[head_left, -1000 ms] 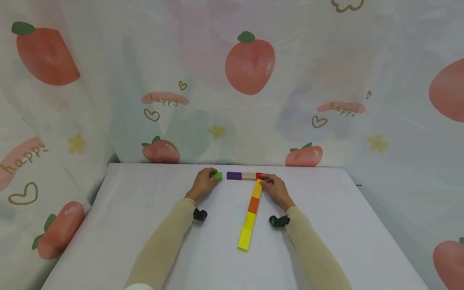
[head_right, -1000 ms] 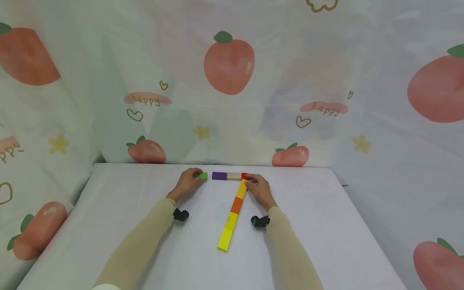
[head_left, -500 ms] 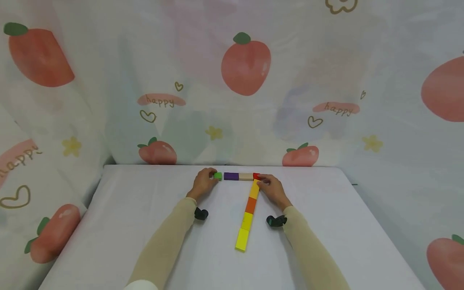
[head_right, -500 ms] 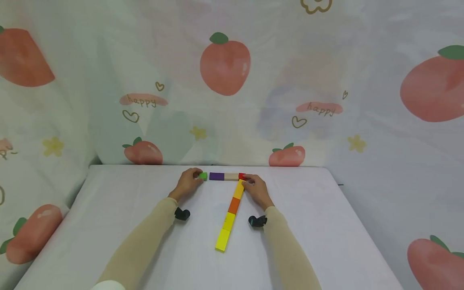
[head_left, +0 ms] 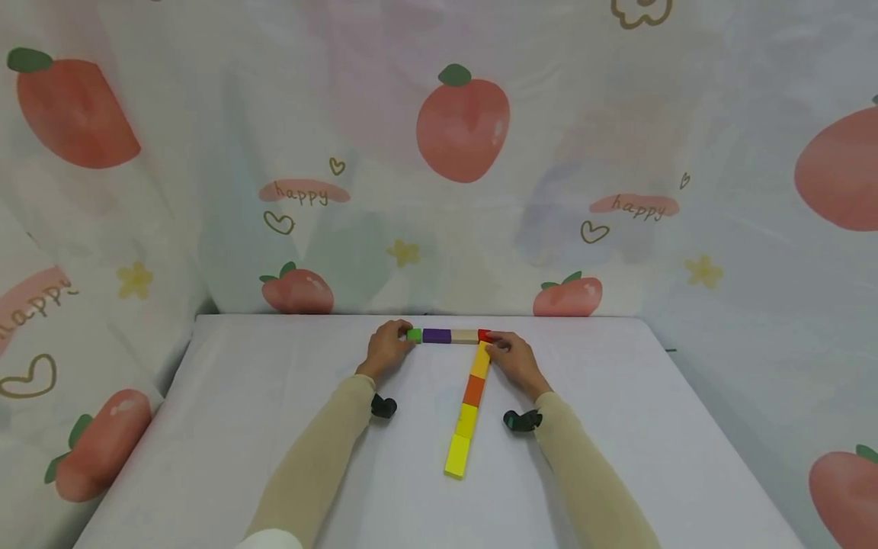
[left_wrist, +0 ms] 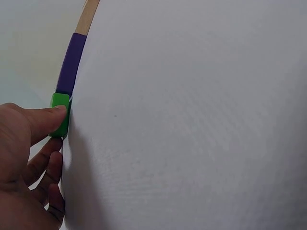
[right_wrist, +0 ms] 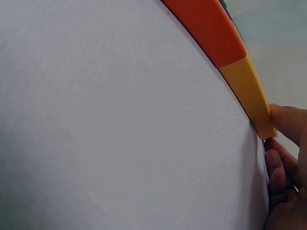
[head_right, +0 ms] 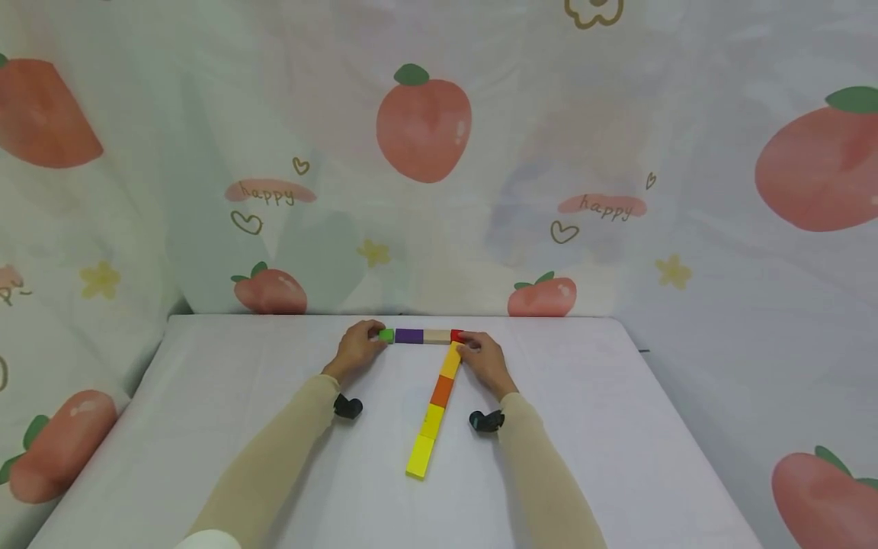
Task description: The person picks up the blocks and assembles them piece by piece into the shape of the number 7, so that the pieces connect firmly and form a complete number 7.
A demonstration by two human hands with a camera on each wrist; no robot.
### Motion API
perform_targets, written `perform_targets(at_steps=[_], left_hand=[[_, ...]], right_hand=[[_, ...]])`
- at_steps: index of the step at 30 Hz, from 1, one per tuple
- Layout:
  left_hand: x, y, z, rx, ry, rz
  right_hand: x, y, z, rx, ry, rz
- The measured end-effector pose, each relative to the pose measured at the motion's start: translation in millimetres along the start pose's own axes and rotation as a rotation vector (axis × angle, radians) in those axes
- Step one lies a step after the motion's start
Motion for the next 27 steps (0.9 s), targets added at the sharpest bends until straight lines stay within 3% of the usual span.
perform_targets(at_steps=[27], left_hand=[[-2.6,-5.2,3.5,-0.024,-0.021,0.026]], right_hand=[[1.6,2.5,-3.1,0.001,-0.004,-0.002]])
Point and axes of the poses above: each hand's wrist, its own z-axis towards the middle knuckle, its own y-axis out of the back of the hand, x = y × z, the point moved 8 cm from there along z, towards the middle knuckle, and after that the axes turned 6 degrees about -z, right-handed, at the moved point
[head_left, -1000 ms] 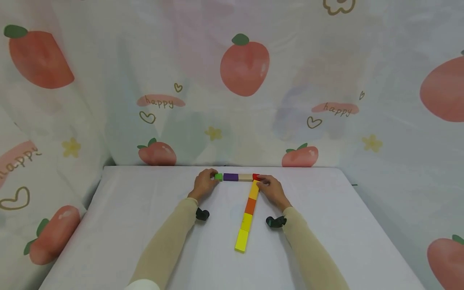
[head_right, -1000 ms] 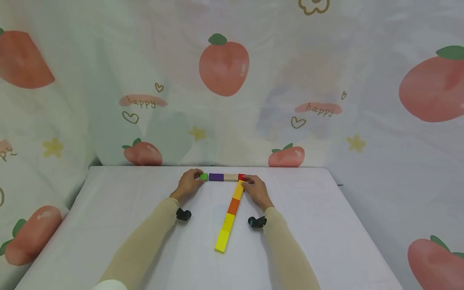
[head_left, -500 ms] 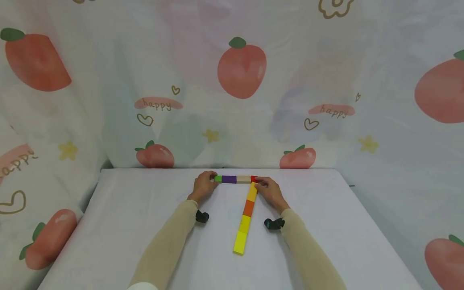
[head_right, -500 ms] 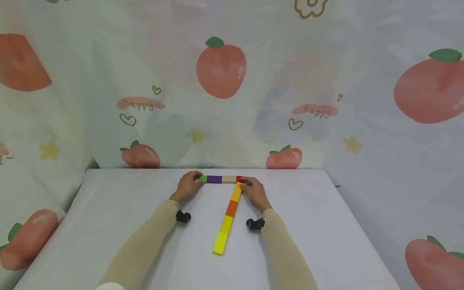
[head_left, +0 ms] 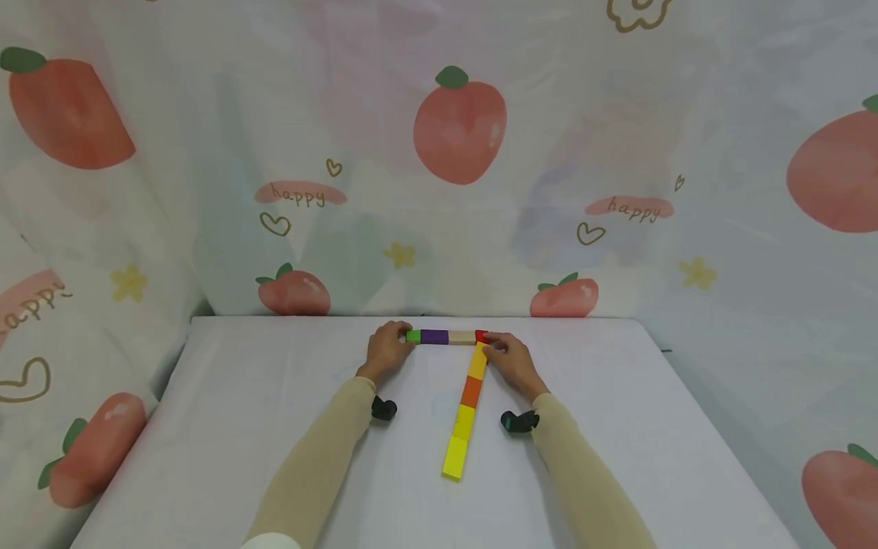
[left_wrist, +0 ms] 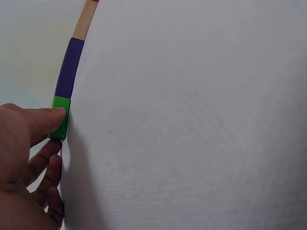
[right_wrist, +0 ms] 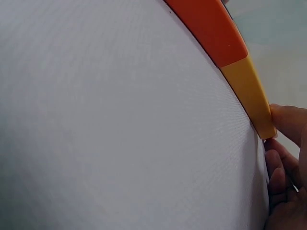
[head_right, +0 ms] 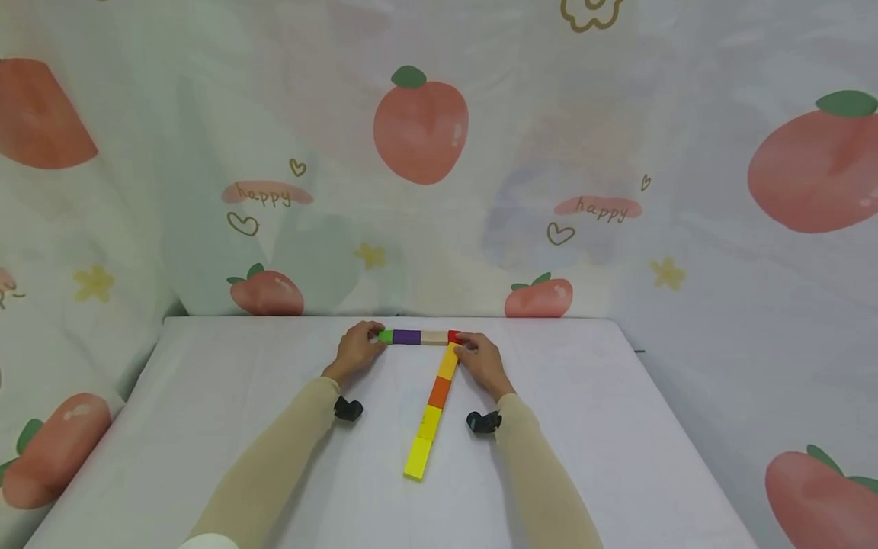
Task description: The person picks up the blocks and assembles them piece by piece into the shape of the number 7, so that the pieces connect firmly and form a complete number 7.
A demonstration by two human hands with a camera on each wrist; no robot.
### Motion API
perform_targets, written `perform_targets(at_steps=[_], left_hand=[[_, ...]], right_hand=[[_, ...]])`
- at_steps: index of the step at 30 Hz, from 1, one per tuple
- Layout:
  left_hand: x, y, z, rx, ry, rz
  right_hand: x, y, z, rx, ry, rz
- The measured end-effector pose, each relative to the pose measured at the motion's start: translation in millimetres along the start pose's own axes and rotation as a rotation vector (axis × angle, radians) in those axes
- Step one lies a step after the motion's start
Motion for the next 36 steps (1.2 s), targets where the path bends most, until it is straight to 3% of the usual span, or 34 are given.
perform_targets(at_steps=[11,20,27,36], left_hand=[[-1.8,1.0,-2.2,0.025,0.02,-0.054],[2.1,8.1,-1.0,0.026,0.001,-0.113],[-0.2,13.4,-8.3,0.031,-0.029,-0.149],[-1.1,21.7,-20.6,0.03,-0.049,-0.124]], right_hand=[[-1,2,-0.4,-0.003,0.005,-0.008],[-2,5,8.5,-0.017,0.012,0.018],[-5,10,12.0,-0.008,0.031,0.031],[0,14,0.4,-0.011,0.079,0.032]])
Point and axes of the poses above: each hand's wrist, its own z-axis towards the middle knuckle, its own y-axis out of the back of the hand, x = y × z, the point moved 8 cm from there along z, towards the middle knuckle, and after that the axes turned 6 degrees about -z, right-handed, at the moved point
